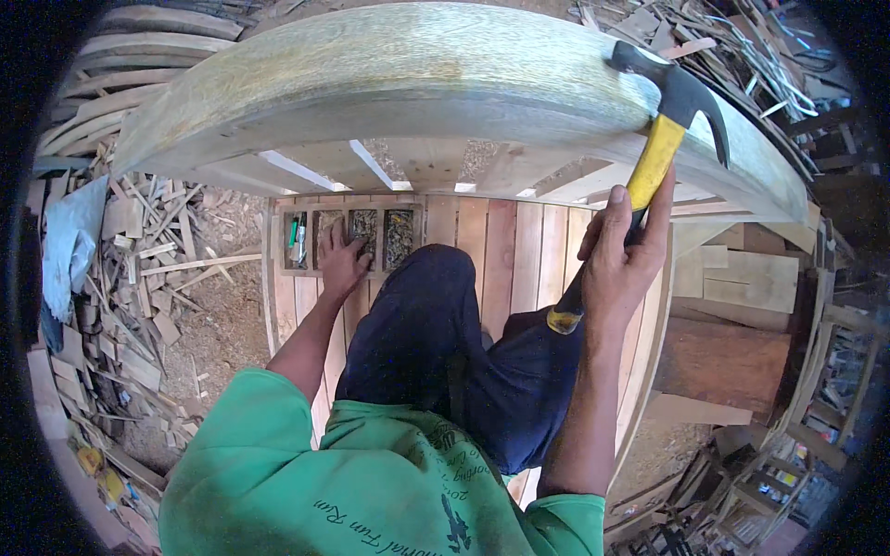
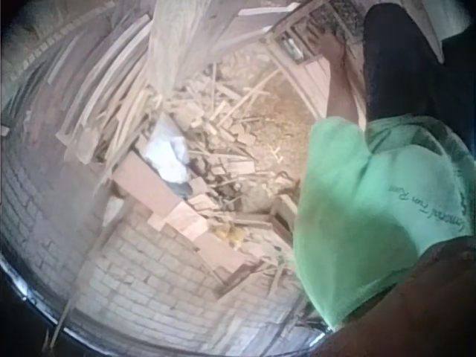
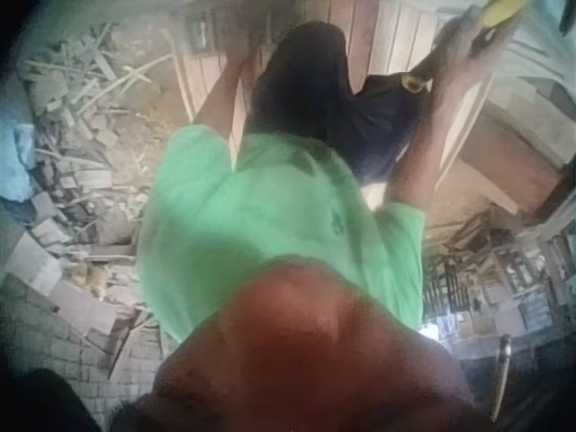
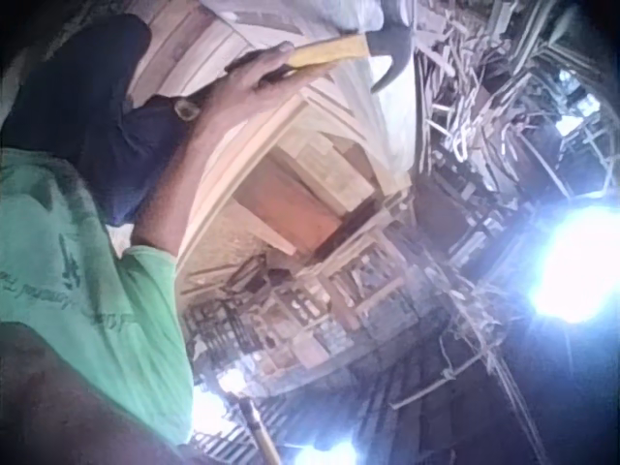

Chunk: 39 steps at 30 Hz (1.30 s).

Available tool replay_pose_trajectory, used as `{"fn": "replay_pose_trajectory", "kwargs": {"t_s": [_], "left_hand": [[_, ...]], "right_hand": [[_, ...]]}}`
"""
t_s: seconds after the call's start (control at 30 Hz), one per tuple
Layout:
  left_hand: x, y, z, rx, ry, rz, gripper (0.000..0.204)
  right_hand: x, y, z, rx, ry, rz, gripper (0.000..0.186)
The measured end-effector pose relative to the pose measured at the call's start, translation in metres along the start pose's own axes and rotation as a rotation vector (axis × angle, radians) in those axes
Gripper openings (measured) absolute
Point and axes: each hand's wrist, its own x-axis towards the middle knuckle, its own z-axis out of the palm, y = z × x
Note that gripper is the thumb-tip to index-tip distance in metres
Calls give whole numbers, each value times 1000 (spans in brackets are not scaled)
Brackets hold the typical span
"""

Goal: Hammering nails into a wooden structure and organizing tools in a woodworking shop.

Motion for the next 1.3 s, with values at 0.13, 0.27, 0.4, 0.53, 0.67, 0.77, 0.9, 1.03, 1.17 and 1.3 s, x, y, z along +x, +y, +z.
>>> {"fn": "replay_pose_trajectory", "kwargs": {"t_s": [0.13, 0.27, 0.4, 0.53, 0.67, 0.77, 0.9, 1.03, 1.17, 1.3], "left_hand": [[7, -1, 16, 87, 103, -98, 27], [14, 14, 7, -99, 188, -245, 14], [22, -15, -14, -761, -61, -444, 6], [21, -13, -31, -1076, -35, -523, 11], [20, -13, -52, -1539, -152, -769, 28], [18, -9, -70, -1766, -169, -738, 33], [19, 5, -106, -1911, -217, -618, 33], [21, 14, -130, -1946, -240, -550, 31], [19, 23, -141, -1873, -222, -545, 21], [5, 15, -121, -1811, -233, -610, 13]], "right_hand": [[0, 1, 8, -33, 5, -15, 57], [2, 6, 2, -69, 19, -14, 58], [2, 9, 5, -48, 16, -15, 59], [3, 10, 5, -45, 20, -30, 58], [2, 9, 7, -46, 12, -22, 57], [2, 10, 7, -31, 6, -17, 57], [0, 7, 5, -37, 0, -6, 58], [0, 1, 8, -62, 12, -14, 58], [-3, -7, 6, -53, 11, -14, 59], [-12, -15, 14, -59, 51, -70, 58]]}}
